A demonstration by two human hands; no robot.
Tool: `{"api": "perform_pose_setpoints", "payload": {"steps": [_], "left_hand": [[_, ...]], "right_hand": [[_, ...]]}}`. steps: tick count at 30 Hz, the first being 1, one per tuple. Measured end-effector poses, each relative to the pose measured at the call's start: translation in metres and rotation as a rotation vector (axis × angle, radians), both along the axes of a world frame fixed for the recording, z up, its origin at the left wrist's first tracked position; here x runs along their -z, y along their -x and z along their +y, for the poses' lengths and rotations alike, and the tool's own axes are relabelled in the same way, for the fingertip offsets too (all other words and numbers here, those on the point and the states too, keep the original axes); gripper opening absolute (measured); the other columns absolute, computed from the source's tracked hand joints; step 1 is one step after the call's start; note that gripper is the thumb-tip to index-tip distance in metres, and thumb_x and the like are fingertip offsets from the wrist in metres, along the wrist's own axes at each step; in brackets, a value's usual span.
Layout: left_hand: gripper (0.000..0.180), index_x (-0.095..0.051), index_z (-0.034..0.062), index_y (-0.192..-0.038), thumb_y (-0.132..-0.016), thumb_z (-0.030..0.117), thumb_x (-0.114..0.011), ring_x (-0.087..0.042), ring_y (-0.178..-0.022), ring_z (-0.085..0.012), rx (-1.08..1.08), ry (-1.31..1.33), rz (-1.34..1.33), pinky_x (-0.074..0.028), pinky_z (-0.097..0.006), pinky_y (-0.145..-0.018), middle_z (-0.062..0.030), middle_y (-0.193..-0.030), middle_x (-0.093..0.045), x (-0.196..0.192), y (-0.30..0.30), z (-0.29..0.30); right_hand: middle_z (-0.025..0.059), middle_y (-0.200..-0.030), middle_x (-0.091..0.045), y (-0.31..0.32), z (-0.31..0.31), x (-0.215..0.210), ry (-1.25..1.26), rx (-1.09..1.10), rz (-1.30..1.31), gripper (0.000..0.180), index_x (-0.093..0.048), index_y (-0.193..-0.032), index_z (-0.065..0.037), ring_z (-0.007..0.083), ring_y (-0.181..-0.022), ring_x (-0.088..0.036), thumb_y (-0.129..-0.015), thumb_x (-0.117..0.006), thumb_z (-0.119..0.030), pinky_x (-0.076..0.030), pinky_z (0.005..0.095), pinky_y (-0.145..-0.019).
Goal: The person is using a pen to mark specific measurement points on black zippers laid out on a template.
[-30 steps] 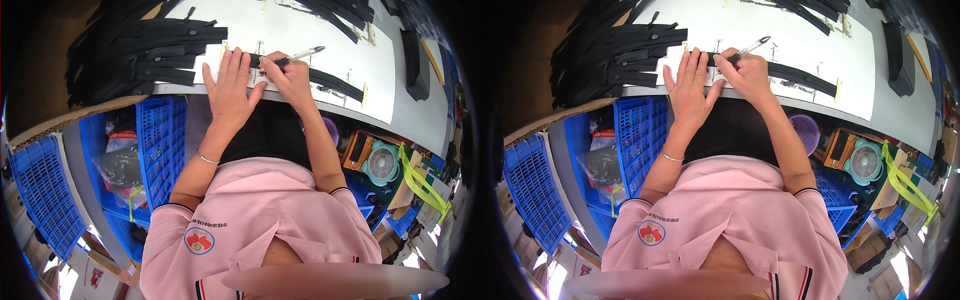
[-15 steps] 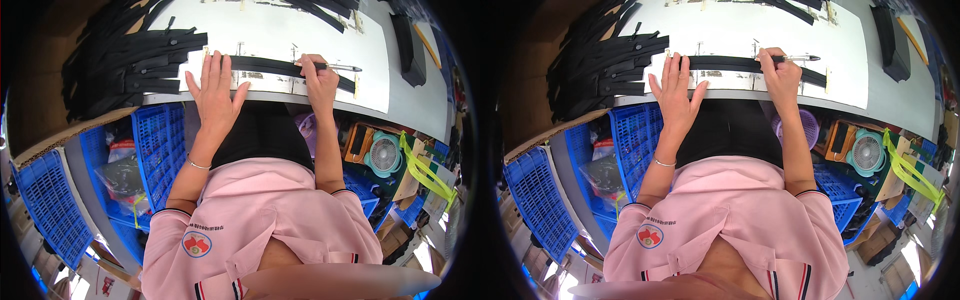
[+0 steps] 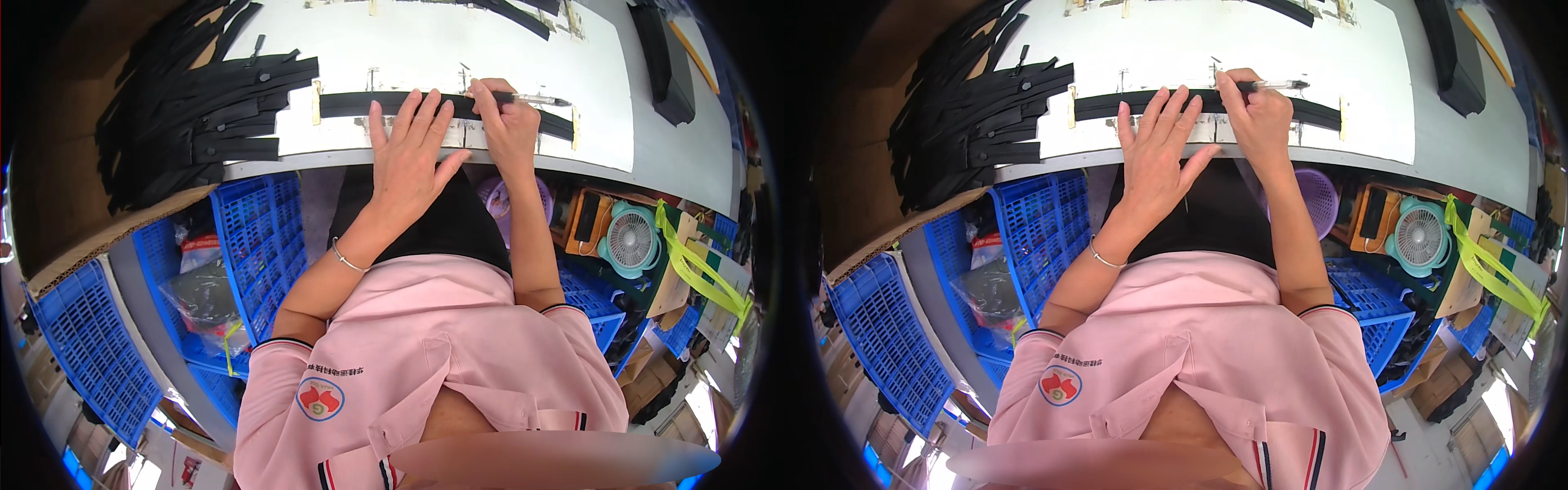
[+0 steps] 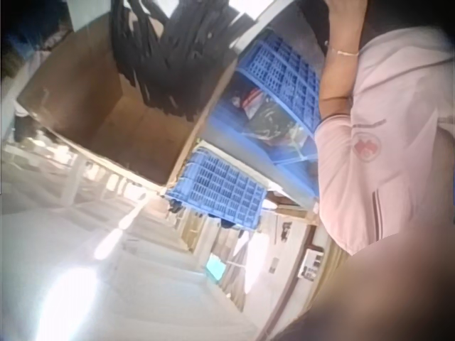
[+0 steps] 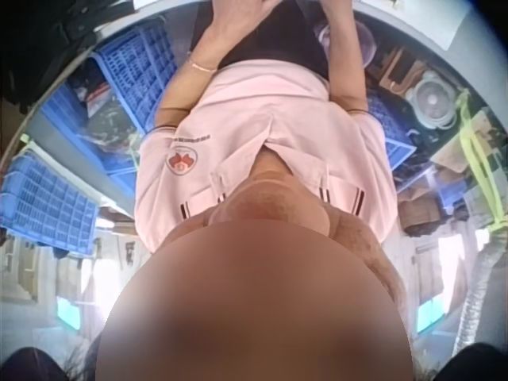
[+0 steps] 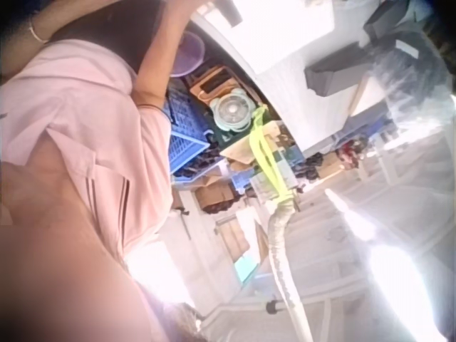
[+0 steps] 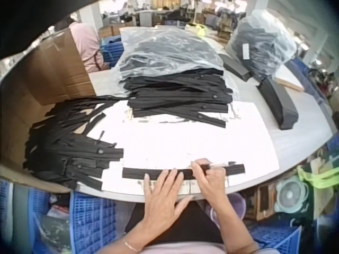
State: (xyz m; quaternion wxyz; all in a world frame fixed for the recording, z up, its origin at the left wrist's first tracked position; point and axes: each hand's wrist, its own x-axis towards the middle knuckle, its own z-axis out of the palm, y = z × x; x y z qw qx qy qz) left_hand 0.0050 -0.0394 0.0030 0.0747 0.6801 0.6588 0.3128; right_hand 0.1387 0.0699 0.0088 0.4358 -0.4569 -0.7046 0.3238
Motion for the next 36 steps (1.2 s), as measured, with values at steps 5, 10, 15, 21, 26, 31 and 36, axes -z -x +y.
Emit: {"api": "perform_pose_setpoints", "payload": {"steps": [5, 10, 15, 21, 26, 31, 36], "left_hand": [[0.062, -0.060, 0.0089, -0.143, -0.090, 0.038, -0.076, -0.044, -0.143, -0.0293, -0.024, -0.004, 0.033, -0.013, -0.061, -0.121, -0.0092, -0.151, -0.053, 0.001, -0.002, 0.001], [0.062, -0.060, 0.0094, -0.142, -0.090, 0.037, -0.076, -0.045, -0.143, -0.0291, -0.029, -0.013, 0.051, -0.013, -0.061, -0.122, -0.0091, -0.151, -0.054, 0.001, -0.003, 0.002], [0.062, -0.061, 0.0073, -0.139, -0.087, 0.036, -0.078, -0.046, -0.142, -0.0298, -0.015, -0.052, 0.063, -0.016, -0.065, -0.119, -0.0108, -0.147, -0.055, 0.005, -0.003, 0.004], [0.060, -0.062, 0.0084, -0.139, -0.088, 0.036, -0.078, -0.045, -0.143, -0.0295, -0.028, -0.025, 0.109, -0.014, -0.063, -0.121, -0.0103, -0.146, -0.057, 0.005, -0.004, 0.003], [0.059, -0.062, 0.0077, -0.139, -0.089, 0.037, -0.078, -0.046, -0.142, -0.0298, -0.032, -0.046, 0.134, -0.014, -0.062, -0.121, -0.0101, -0.146, -0.058, 0.005, -0.003, 0.002], [0.055, -0.065, 0.0054, -0.134, -0.089, 0.033, -0.078, -0.046, -0.142, -0.0307, -0.039, -0.029, 0.090, -0.015, -0.061, -0.121, -0.0114, -0.146, -0.058, 0.000, -0.007, 0.005], [0.040, -0.070, 0.0051, -0.123, -0.089, 0.024, -0.078, -0.052, -0.135, -0.0318, 0.011, -0.127, -0.098, -0.022, -0.058, -0.120, -0.0124, -0.138, -0.062, -0.005, -0.033, 0.029]], "right_hand": [[0.0025, -0.073, -0.072, -0.009, -0.004, -0.003, 0.111, -0.047, -0.010, 0.023, -0.072, -0.083, 0.005, 0.0072, -0.058, -0.061, -0.096, -0.069, -0.013, -0.045, 0.0251, -0.054], [0.0029, -0.075, -0.072, -0.013, -0.002, 0.004, 0.077, -0.114, -0.029, 0.022, -0.072, -0.084, 0.006, 0.0075, -0.061, -0.061, -0.096, -0.068, -0.012, -0.046, 0.0246, -0.057], [0.0061, -0.063, -0.067, -0.012, 0.002, 0.013, -0.056, -0.119, -0.045, 0.022, -0.069, -0.075, 0.003, 0.0103, -0.050, -0.058, -0.091, -0.071, -0.012, -0.043, 0.0280, -0.050], [0.0038, -0.072, -0.070, -0.035, -0.006, -0.009, 0.118, -0.093, 0.233, 0.016, -0.070, -0.080, 0.004, 0.0081, -0.062, -0.060, -0.092, -0.067, -0.006, -0.046, 0.0258, -0.057], [0.0023, -0.075, -0.069, -0.082, 0.011, -0.019, 0.121, 0.169, 0.230, 0.021, -0.073, -0.087, 0.002, 0.0053, -0.066, -0.054, -0.099, -0.066, -0.014, -0.043, 0.0223, -0.061], [0.0006, -0.071, -0.065, -0.101, 0.024, -0.003, 0.179, 0.164, 0.170, 0.023, -0.072, -0.086, 0.001, 0.0048, -0.066, -0.053, -0.100, -0.067, -0.016, -0.042, 0.0224, -0.060], [0.0001, -0.070, -0.064, -0.099, 0.025, 0.001, 0.143, 0.176, 0.175, 0.024, -0.072, -0.086, 0.002, 0.0047, -0.064, -0.053, -0.100, -0.068, -0.017, -0.042, 0.0228, -0.058]]}}
